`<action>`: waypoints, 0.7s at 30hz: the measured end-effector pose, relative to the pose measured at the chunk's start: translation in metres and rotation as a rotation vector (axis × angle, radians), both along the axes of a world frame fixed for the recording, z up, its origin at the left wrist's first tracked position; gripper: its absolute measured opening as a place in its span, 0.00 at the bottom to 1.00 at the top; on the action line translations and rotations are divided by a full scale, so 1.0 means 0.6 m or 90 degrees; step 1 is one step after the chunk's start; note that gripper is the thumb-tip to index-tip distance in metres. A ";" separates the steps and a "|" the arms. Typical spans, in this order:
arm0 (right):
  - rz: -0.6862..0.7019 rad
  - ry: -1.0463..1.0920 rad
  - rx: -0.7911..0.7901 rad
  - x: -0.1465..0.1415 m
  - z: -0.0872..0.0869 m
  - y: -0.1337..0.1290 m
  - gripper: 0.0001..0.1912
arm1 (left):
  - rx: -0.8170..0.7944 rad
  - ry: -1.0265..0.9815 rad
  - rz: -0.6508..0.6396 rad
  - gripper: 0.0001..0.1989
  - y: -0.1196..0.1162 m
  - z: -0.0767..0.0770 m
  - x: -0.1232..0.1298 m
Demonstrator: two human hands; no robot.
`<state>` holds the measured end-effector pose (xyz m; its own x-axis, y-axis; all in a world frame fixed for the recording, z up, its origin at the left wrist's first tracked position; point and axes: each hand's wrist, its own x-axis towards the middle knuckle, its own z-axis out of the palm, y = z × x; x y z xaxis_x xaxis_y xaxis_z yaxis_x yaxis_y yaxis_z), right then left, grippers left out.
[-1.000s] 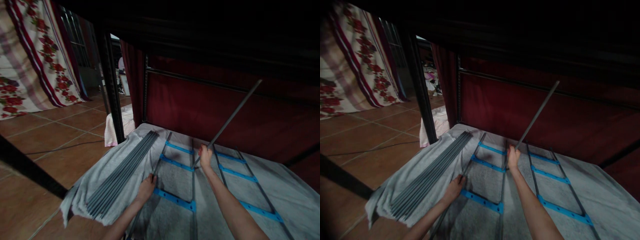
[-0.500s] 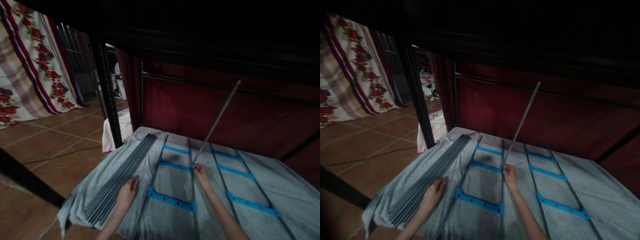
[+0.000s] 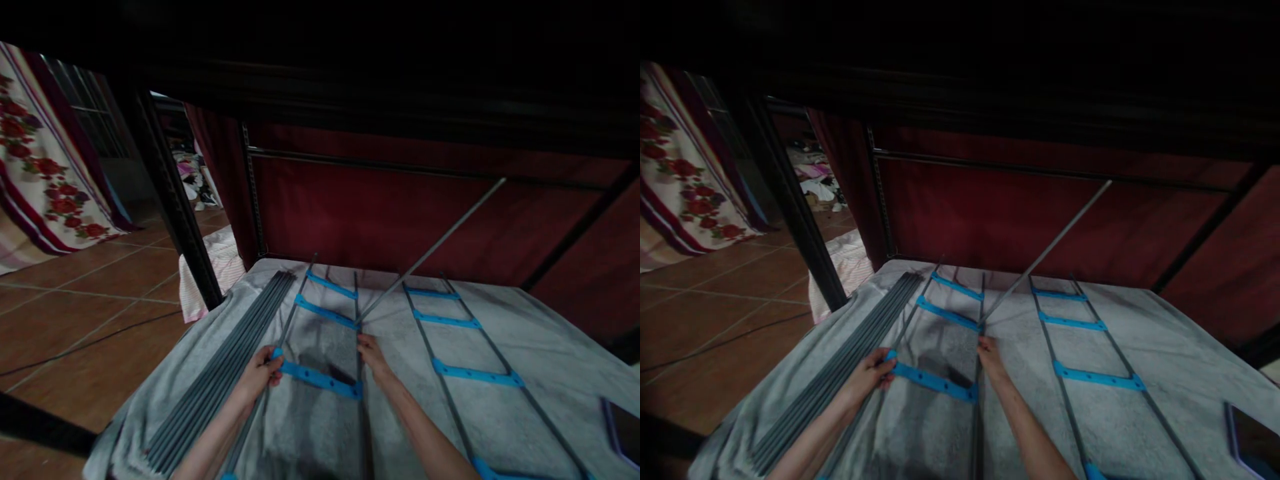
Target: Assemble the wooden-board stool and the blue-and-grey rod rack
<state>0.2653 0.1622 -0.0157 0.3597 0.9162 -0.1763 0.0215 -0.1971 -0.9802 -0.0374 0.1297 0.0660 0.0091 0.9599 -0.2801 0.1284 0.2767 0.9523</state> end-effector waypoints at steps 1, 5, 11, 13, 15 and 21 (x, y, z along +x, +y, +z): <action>0.017 0.027 -0.004 -0.016 0.002 0.001 0.20 | 0.022 0.010 -0.022 0.20 0.004 0.030 -0.010; 0.100 0.121 -0.011 -0.088 0.010 0.004 0.19 | 0.091 0.097 -0.039 0.22 0.005 0.136 -0.041; 0.173 0.126 -0.035 -0.132 -0.006 -0.019 0.12 | 0.100 0.219 -0.043 0.25 -0.052 0.205 -0.048; 0.198 0.065 -0.028 -0.116 -0.021 -0.039 0.13 | 0.094 0.231 -0.021 0.27 -0.072 0.211 -0.051; 0.195 -0.002 -0.016 -0.084 -0.033 -0.065 0.14 | 0.080 0.247 0.003 0.30 -0.086 0.210 -0.062; 0.037 -0.217 0.046 0.093 -0.048 -0.178 0.15 | 0.067 0.348 0.041 0.34 -0.081 0.171 -0.122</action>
